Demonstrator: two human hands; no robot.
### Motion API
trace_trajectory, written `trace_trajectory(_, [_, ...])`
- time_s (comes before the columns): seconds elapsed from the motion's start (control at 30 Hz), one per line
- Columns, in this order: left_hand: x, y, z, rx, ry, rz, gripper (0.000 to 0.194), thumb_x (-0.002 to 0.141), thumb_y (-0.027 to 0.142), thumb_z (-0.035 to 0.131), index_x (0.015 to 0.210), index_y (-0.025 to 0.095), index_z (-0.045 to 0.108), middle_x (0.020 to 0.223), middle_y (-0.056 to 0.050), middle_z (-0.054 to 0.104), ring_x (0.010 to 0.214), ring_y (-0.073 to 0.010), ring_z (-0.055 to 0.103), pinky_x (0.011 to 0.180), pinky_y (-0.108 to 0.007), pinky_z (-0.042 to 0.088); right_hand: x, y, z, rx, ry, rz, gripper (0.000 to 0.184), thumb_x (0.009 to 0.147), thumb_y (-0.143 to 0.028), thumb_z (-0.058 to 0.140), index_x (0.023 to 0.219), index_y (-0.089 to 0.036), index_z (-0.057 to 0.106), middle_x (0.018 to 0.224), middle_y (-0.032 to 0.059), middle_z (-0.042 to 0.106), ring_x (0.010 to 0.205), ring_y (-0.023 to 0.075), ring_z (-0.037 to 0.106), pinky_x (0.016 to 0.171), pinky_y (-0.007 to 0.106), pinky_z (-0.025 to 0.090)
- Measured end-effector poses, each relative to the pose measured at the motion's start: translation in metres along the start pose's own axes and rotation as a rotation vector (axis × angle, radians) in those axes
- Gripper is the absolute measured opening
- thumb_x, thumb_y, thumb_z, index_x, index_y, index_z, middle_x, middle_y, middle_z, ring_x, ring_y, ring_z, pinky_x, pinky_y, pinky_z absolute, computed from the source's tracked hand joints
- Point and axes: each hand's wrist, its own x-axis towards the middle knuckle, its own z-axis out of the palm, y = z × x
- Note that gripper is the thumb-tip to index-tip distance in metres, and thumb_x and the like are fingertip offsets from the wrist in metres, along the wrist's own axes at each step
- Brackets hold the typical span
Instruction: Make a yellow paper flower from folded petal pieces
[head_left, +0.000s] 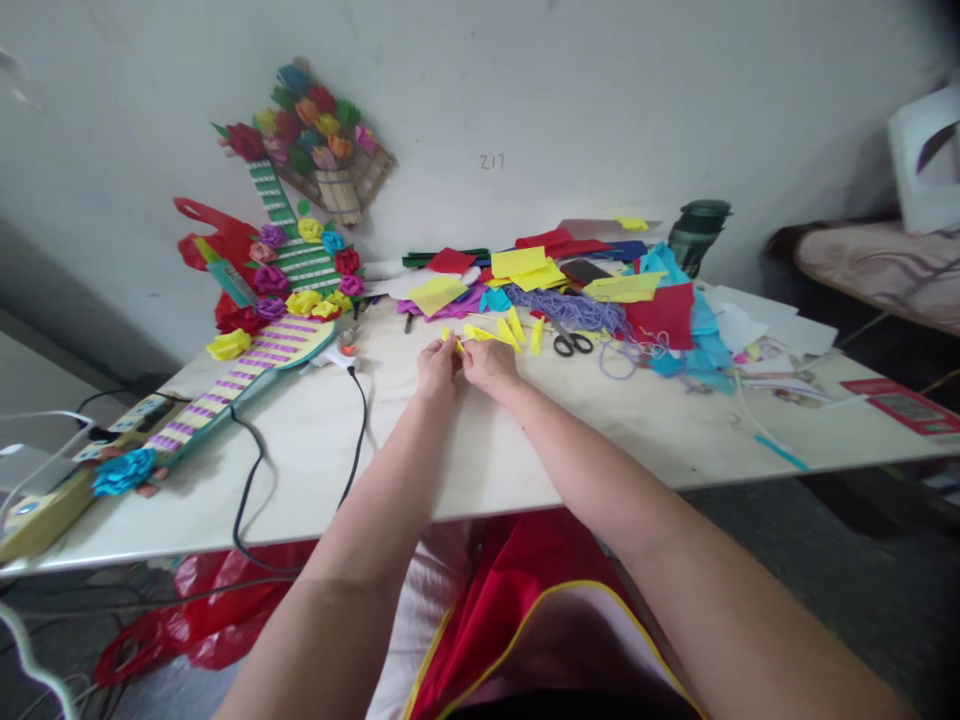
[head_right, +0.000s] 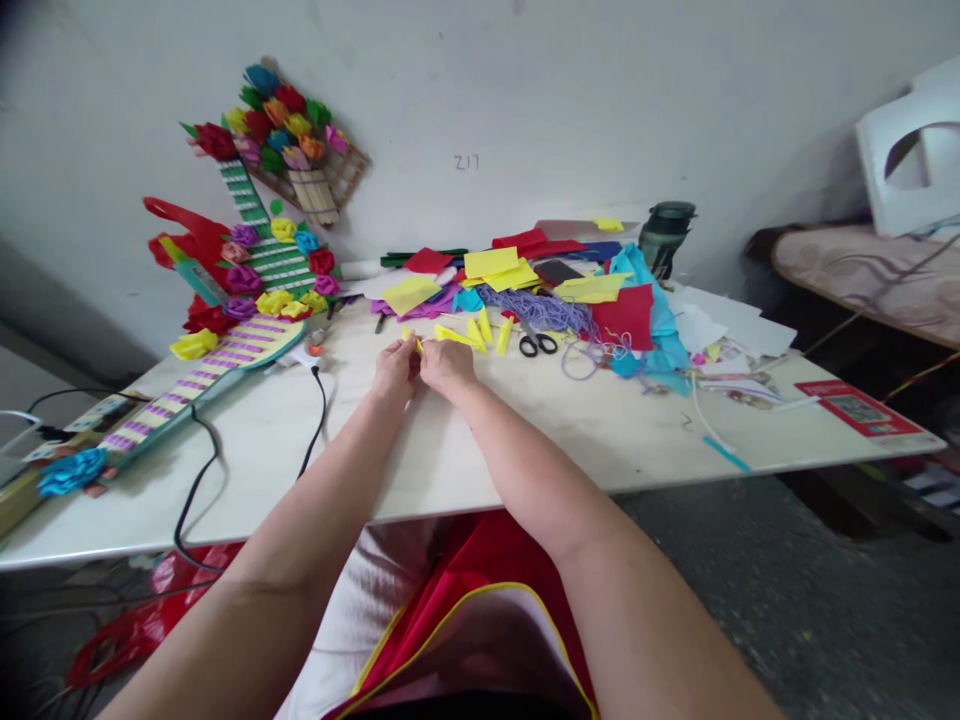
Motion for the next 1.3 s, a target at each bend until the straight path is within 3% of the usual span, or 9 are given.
trace_trajectory(0.13, [0.0,0.0,0.001,0.009,0.057,0.021,0.024,0.074,0.036,0.063,0.069,0.017,0.051,0.043,0.01,0.036,0.037,-0.0043,0.035,0.042,-0.018,0.029,-0.002,-0.006,-0.001,-0.077,-0.019,-0.103,0.034,0.086,-0.021,0.036,0.103,-0.01,0.063,0.09,0.0188,0.068,0.087,0.0283,0.064,0.07,0.033,0.041])
trace_trajectory(0.3, [-0.003,0.0,0.003,-0.006,0.14,0.051,0.026,0.079,0.031,0.059,0.062,0.017,0.045,0.041,0.009,0.036,0.037,-0.0046,0.035,0.042,-0.019,0.028,0.0,-0.006,0.004,0.004,0.002,-0.044,0.033,0.087,-0.027,0.037,0.097,-0.014,0.066,0.089,0.0159,0.069,0.085,0.0264,0.064,0.068,0.032,0.041])
trace_trajectory(0.53, [-0.007,0.0,0.007,0.001,0.07,0.028,0.023,0.082,0.028,0.055,0.064,0.018,0.044,0.044,0.008,0.043,0.039,-0.0057,0.042,0.044,-0.019,0.033,0.007,0.007,0.013,0.421,-0.034,0.125,0.034,0.088,-0.04,0.041,0.079,-0.02,0.066,0.073,0.0043,0.068,0.073,0.0162,0.061,0.06,0.024,0.039])
trace_trajectory(0.67, [-0.005,0.0,0.005,-0.021,0.067,0.008,0.025,0.08,0.032,0.057,0.065,0.018,0.042,0.044,0.008,0.043,0.037,-0.0061,0.041,0.042,-0.019,0.033,0.009,0.01,0.019,0.655,-0.03,0.112,0.024,0.085,-0.031,0.046,0.074,-0.019,0.063,0.054,-0.0012,0.06,0.054,0.0115,0.055,0.055,0.021,0.039])
trace_trajectory(0.9, [0.0,0.004,0.0,-0.118,0.085,-0.092,0.02,0.078,0.027,0.057,0.065,0.018,0.045,0.044,0.006,0.043,0.033,-0.0072,0.039,0.034,-0.021,0.025,0.006,0.006,0.02,1.159,-0.096,0.044,0.023,0.081,-0.023,0.05,0.06,-0.017,0.053,0.044,-0.006,0.051,0.036,0.0061,0.044,0.041,0.017,0.035])
trace_trajectory(1.07, [-0.002,0.008,0.002,-0.17,0.087,-0.155,0.02,0.078,0.032,0.058,0.069,0.015,0.052,0.046,0.004,0.048,0.031,-0.008,0.039,0.032,-0.022,0.023,0.006,0.005,0.019,1.311,-0.149,0.101,0.024,0.081,-0.024,0.052,0.059,-0.015,0.052,0.04,-0.0056,0.05,0.033,0.0055,0.041,0.036,0.017,0.032])
trace_trajectory(1.13, [-0.004,0.009,0.003,-0.196,0.053,-0.165,0.024,0.077,0.036,0.06,0.069,0.014,0.053,0.048,0.002,0.051,0.032,-0.0083,0.042,0.033,-0.022,0.027,0.007,0.006,0.019,1.319,-0.118,0.128,0.023,0.082,-0.023,0.052,0.06,-0.015,0.053,0.04,-0.0059,0.05,0.032,0.005,0.04,0.036,0.016,0.031])
trace_trajectory(1.3, [-0.005,0.006,0.003,-0.091,-0.186,-0.09,0.031,0.071,0.037,0.066,0.057,0.015,0.048,0.039,0.002,0.046,0.033,-0.0092,0.043,0.038,-0.022,0.032,0.008,0.013,0.017,1.356,-0.062,0.181,0.025,0.083,-0.024,0.053,0.06,-0.016,0.05,0.043,-0.0062,0.05,0.035,0.0043,0.042,0.037,0.016,0.033])
